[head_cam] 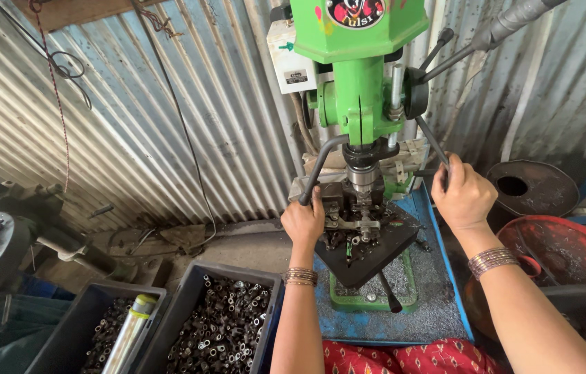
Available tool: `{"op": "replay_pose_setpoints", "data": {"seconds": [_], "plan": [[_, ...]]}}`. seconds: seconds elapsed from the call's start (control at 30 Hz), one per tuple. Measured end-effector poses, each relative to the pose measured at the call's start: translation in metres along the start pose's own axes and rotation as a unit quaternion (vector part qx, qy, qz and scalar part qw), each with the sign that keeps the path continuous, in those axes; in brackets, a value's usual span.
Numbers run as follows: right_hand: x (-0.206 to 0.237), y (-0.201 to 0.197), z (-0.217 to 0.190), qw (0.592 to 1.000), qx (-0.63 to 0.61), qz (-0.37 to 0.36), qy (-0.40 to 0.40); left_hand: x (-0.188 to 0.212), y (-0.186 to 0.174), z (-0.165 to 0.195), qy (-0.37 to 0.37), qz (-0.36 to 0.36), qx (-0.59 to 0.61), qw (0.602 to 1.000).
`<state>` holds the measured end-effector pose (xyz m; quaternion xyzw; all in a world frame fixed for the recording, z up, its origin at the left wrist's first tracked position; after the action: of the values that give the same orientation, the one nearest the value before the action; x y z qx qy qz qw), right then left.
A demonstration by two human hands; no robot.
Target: The person places small black metal fittings one at a time onto the table of a bench drill press, holds them under the spinning tool, and pulls the machine's feed lever to drill or tap each part. Finished parts are swept into a tray, and the person repeats the cycle continuously while bins of completed parts sit nearby.
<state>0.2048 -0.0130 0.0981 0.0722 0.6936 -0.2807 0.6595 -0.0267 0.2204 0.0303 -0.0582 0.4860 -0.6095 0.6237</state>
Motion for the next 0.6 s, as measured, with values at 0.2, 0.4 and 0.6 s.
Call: {"op": "replay_pose_setpoints", "data": {"seconds": [0.2, 0.4, 0.6], "plan": [[-0.0007, -0.0004, -0.0005, 1.0, -0.007, 0.005, -0.002, 0.0015, -0.0031, 0.0023, 0.003, 0.011, 0.013, 1.0], [-0.0008, 0.0007, -0.0007, 1.0, -0.003, 0.009, -0.006, 0.0021, -0.0054, 0.0042, 0.022, 0.034, 0.02, 0.999], [0.0008, 0.003, -0.0002, 1.0, 0.0, 0.011, -0.007, 0.0015, -0.0018, 0.0014, 0.004, 0.008, 0.011, 1.0]]}}
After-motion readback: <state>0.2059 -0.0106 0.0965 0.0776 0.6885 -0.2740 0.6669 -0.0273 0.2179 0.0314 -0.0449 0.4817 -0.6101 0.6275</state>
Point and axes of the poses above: each hand's wrist, its own x-axis away from the middle knuckle, its own y-axis out of the palm, z = x × y, the point moved 6 cm from there along -x, towards the middle knuckle
